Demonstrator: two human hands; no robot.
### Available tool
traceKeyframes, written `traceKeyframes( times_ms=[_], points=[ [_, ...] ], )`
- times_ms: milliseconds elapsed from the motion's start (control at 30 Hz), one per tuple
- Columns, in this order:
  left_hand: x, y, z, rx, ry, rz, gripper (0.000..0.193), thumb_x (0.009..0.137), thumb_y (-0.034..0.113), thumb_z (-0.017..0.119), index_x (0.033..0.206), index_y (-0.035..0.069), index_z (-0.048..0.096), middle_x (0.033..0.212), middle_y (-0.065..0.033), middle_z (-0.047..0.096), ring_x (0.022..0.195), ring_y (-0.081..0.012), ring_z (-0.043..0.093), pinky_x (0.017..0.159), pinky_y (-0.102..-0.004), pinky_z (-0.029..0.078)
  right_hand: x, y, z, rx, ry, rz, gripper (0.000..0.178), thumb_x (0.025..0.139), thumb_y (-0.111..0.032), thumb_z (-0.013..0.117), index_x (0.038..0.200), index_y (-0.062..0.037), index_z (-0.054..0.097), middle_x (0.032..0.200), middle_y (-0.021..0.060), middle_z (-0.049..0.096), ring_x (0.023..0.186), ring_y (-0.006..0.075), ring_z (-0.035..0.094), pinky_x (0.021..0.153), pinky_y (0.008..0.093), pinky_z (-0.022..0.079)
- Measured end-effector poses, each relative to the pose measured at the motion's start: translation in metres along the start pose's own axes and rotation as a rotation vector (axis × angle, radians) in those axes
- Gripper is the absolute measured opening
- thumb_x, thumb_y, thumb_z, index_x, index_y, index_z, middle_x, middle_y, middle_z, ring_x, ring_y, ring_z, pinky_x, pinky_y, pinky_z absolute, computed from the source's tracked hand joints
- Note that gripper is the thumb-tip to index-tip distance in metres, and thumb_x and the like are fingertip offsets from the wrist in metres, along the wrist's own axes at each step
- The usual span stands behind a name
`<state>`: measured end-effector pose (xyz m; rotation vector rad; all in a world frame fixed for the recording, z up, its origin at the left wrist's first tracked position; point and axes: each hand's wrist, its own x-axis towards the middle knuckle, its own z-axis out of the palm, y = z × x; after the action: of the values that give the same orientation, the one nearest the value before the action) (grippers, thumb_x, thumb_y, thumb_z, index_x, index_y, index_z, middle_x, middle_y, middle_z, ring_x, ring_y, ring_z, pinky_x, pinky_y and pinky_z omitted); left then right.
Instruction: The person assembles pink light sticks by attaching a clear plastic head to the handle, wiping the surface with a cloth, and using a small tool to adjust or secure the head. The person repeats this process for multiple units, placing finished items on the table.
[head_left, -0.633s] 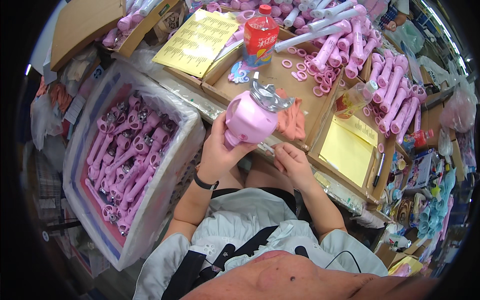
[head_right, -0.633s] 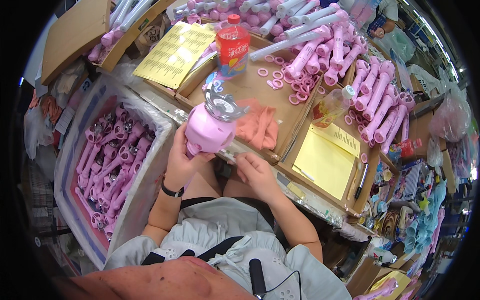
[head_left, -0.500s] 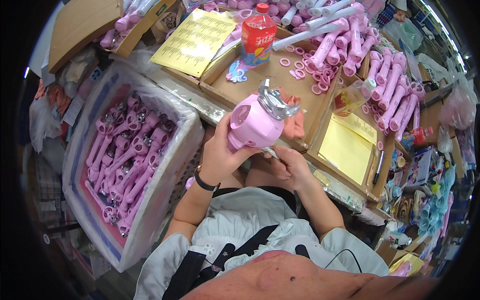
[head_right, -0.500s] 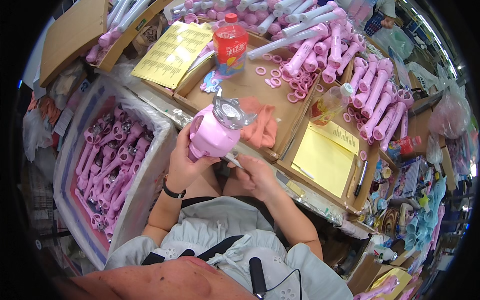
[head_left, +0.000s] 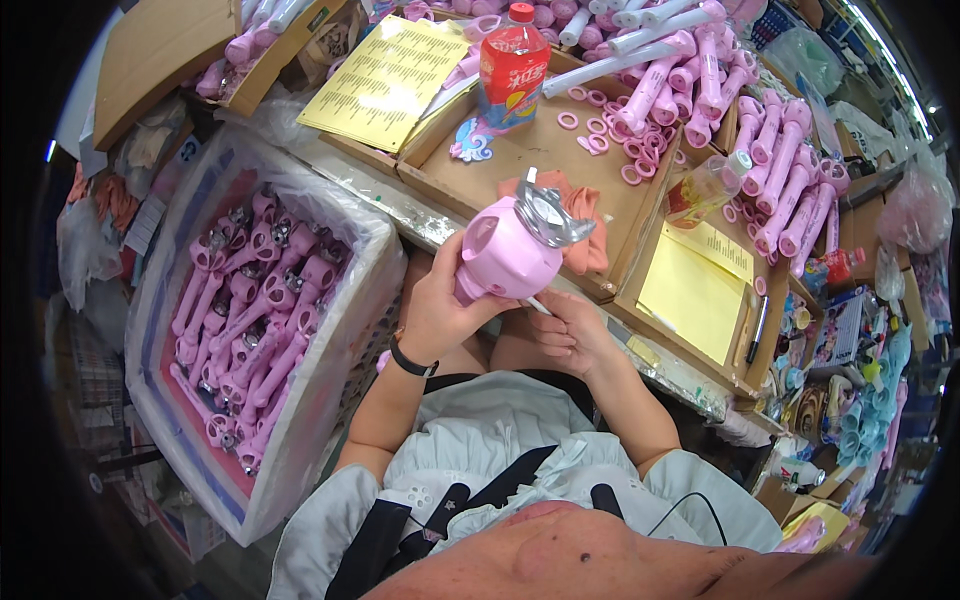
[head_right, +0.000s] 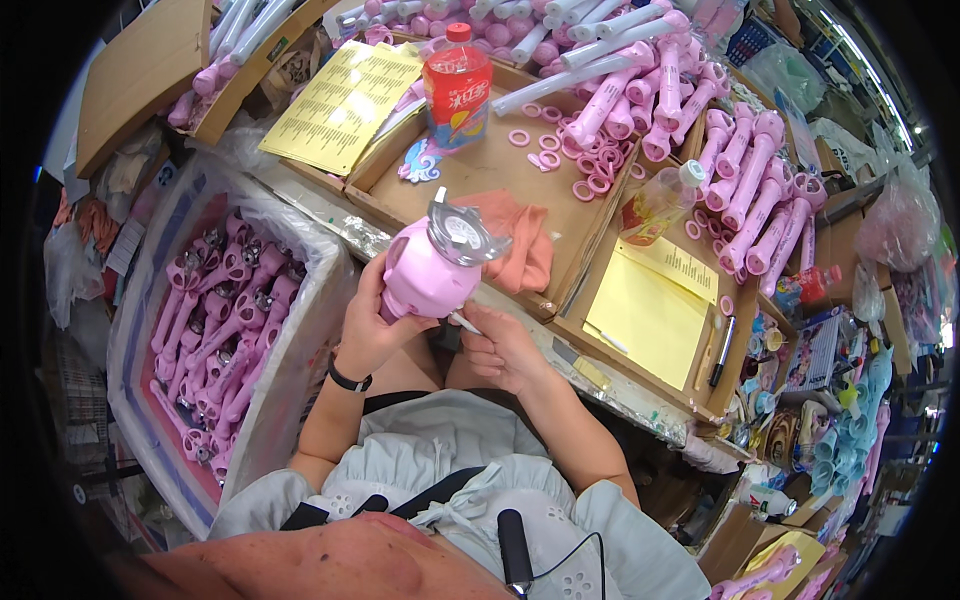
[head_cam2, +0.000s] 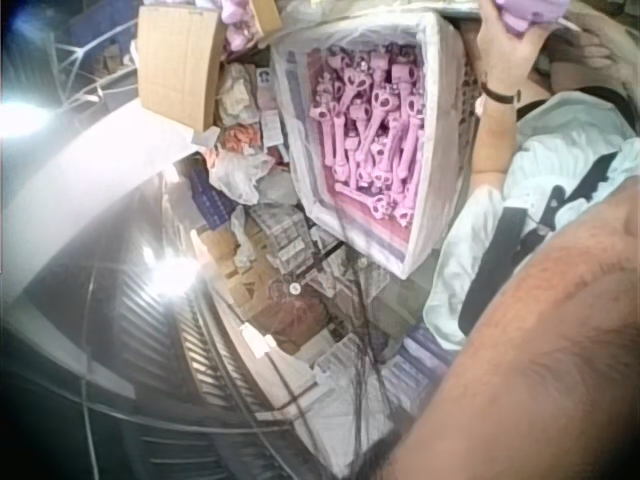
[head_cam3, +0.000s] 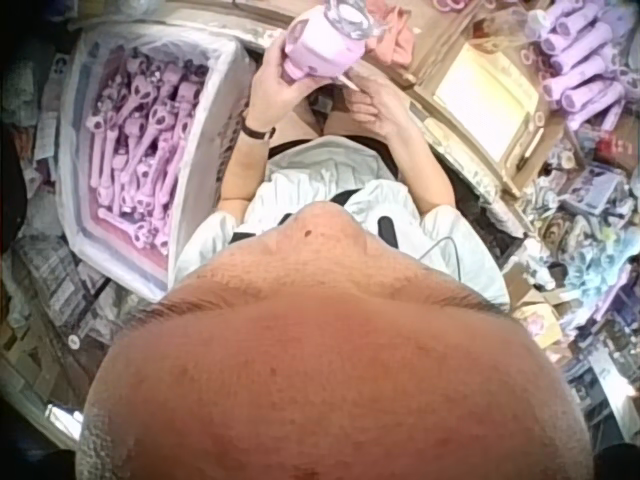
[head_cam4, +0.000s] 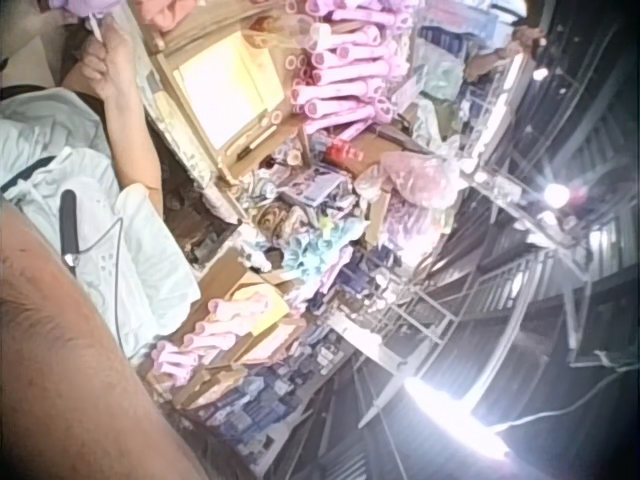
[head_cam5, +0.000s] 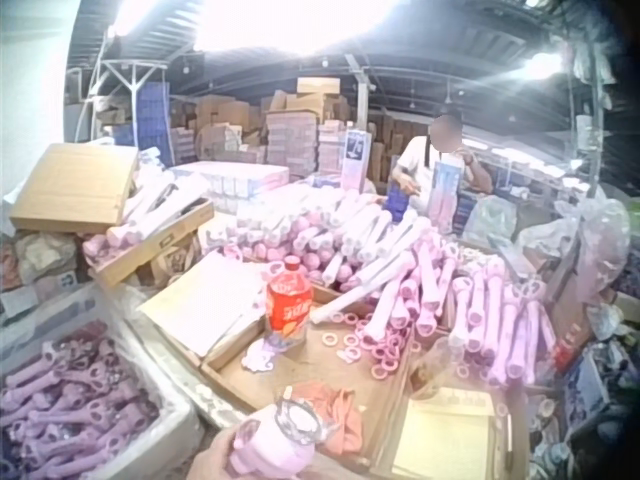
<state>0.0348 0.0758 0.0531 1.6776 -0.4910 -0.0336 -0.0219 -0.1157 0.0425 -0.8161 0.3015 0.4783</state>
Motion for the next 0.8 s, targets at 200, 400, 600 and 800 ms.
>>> traceKeyframes(
  times_ms=[200,400,600,800],
  points=[
    [0.008,-0.014,0.006,-0.23,0.041,-0.025,0.065,0.077,0.021,0.074,0.128,0.001,0.039,0.109,-0.0073,0.056,0.093,-0.0159,0.058,0.08,-0.0288,0.048,-0.005,0.009,0.018,-0.64,0.228,-0.616,0.016,0.093,-0.021,0.052,0.1,-0.0065,0.052,0.068,0.0045,0.054,0.049,0.013,0.049,0.044,0.0269,0.038],
    [0.013,-0.012,-0.006,-0.666,0.025,-0.383,0.046,0.089,0.028,0.061,0.123,0.004,0.043,0.099,-0.002,0.054,0.076,-0.0056,0.052,0.059,-0.0197,0.044,-0.018,0.006,0.038,-1.366,0.439,-1.079,0.016,0.078,-0.006,0.065,0.092,-0.003,0.058,0.074,0.0106,0.059,0.058,0.0251,0.058,0.052,0.0316,0.046],
    [0.008,-0.007,-0.002,-0.666,-0.018,-0.385,0.048,0.089,0.024,0.061,0.126,0.003,0.039,0.104,-0.0035,0.054,0.084,-0.0059,0.052,0.068,-0.0198,0.045,-0.007,0.0,0.04,-1.466,0.463,-1.165,0.017,0.076,-0.005,0.066,0.091,-0.0027,0.059,0.071,0.0093,0.059,0.058,0.026,0.058,0.051,0.0333,0.045],
    [0.01,-0.003,0.005,-0.056,0.041,0.044,0.079,0.08,0.023,0.07,0.138,-0.003,0.023,0.124,-0.0159,0.051,0.112,-0.0225,0.053,0.091,-0.0327,0.043,-0.001,0.005,0.019,-0.881,0.339,-0.678,0.017,0.088,-0.016,0.059,0.092,0.0007,0.058,0.068,0.0053,0.058,0.056,0.0088,0.051,0.051,0.0259,0.04]
  ],
)
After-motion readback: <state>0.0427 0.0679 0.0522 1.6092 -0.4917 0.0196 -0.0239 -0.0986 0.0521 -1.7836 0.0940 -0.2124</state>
